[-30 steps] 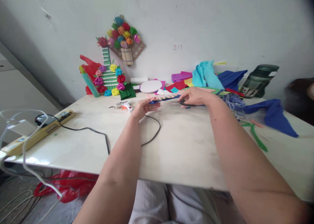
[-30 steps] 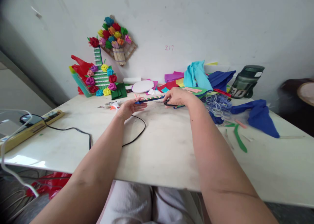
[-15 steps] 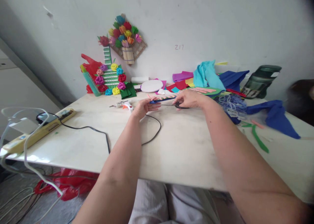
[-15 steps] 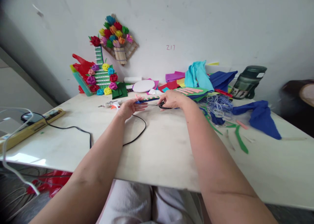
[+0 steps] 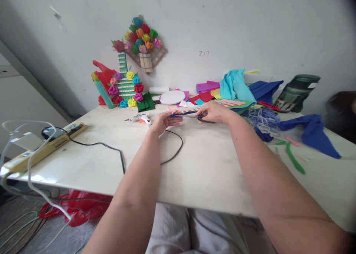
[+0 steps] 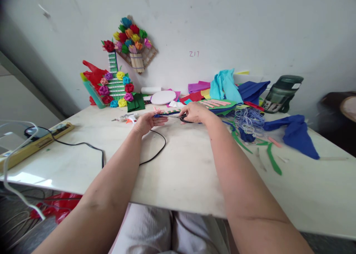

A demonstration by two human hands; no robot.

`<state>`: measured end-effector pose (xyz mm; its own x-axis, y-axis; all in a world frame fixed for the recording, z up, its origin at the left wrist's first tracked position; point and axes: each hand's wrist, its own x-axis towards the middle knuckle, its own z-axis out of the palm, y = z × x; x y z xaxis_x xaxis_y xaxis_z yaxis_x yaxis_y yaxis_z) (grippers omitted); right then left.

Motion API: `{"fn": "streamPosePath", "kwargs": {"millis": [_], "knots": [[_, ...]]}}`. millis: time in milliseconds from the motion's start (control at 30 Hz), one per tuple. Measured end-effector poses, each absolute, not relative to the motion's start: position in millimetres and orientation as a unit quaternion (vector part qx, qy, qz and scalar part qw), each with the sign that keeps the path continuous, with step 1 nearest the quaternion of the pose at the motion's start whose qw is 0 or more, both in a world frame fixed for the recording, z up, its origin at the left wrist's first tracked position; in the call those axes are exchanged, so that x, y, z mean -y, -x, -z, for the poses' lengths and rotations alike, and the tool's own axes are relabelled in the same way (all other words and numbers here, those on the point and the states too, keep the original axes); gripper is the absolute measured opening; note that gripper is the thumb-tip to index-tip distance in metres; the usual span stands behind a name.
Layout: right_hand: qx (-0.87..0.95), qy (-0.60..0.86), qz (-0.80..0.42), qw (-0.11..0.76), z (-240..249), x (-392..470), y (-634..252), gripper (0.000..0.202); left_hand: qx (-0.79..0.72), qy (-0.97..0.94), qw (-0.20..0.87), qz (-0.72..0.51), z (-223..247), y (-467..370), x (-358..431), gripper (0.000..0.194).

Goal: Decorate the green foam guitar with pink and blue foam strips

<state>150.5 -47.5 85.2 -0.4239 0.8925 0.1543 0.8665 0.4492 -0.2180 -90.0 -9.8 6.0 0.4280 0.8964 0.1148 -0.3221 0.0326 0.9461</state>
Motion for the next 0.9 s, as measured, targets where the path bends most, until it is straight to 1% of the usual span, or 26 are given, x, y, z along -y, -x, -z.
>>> {"fn": "streamPosePath", "kwargs": {"millis": [167,367,600,900], "knots": [[0.833,0.543,-0.03,0.103,-86.7,49.5,-146.6,0.037,-0.288,-0.521,0.658,-0.461,-7.8,88.4,11.8,0.042],[0.825,0.556,-0.008,0.099,-82.4,45.8,-144.6,0.035,-0.295,-0.523,0.649,-0.467,-7.7,87.0,13.8,0.042],[0.827,0.551,-0.023,0.108,-74.3,38.9,-146.0,0.037,-0.29,-0.526,0.637,-0.484,-7.3,86.7,15.4,0.043],[0.825,0.553,-0.01,0.115,-84.7,48.5,-145.3,0.035,-0.251,-0.526,0.667,-0.464,-7.3,90.0,13.9,0.048]]}}
